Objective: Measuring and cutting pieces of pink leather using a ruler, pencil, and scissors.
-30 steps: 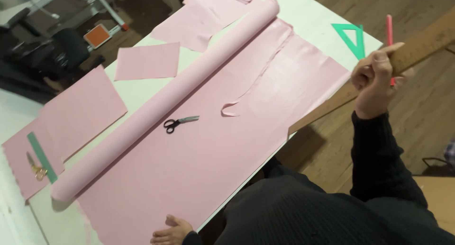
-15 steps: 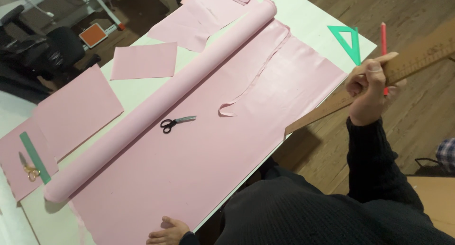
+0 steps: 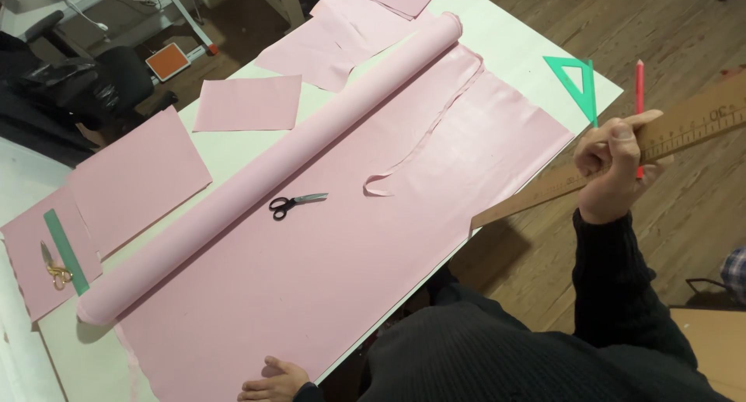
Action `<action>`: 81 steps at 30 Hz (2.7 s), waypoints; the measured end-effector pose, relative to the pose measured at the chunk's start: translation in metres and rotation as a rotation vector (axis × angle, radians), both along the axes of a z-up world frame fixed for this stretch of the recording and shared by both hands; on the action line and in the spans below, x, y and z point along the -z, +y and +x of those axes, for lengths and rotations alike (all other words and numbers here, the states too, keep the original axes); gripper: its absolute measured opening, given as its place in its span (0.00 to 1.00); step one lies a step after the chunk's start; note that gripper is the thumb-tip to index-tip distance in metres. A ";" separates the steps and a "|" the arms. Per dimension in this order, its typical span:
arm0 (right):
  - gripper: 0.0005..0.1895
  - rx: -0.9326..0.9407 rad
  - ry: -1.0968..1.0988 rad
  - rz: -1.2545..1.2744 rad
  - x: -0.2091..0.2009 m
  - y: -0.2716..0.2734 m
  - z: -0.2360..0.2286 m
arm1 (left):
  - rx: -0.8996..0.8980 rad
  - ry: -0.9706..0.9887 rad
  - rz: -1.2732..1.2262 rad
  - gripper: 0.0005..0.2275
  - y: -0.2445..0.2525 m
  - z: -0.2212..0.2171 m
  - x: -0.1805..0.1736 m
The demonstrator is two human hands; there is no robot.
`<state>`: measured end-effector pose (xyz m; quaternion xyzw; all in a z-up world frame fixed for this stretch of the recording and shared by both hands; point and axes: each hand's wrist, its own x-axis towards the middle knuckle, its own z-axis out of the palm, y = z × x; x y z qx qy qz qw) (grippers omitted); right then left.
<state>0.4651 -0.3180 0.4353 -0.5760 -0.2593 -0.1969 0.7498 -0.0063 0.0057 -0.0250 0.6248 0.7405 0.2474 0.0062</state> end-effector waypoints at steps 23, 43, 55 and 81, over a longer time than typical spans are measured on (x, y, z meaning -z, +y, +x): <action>0.14 -0.027 0.038 -0.003 0.003 -0.017 0.004 | 0.013 -0.037 -0.466 0.47 0.033 0.053 -0.085; 0.22 0.155 0.028 -0.007 0.020 -0.049 0.036 | 1.734 -1.232 -1.894 0.58 -0.105 0.310 -0.344; 0.23 0.138 0.020 -0.026 -0.010 -0.029 0.004 | 1.763 -1.571 -2.144 0.48 -0.124 0.300 -0.308; 0.12 0.034 -0.005 0.023 0.038 -0.035 0.034 | 1.723 -1.087 -0.911 0.38 -0.124 0.356 -0.422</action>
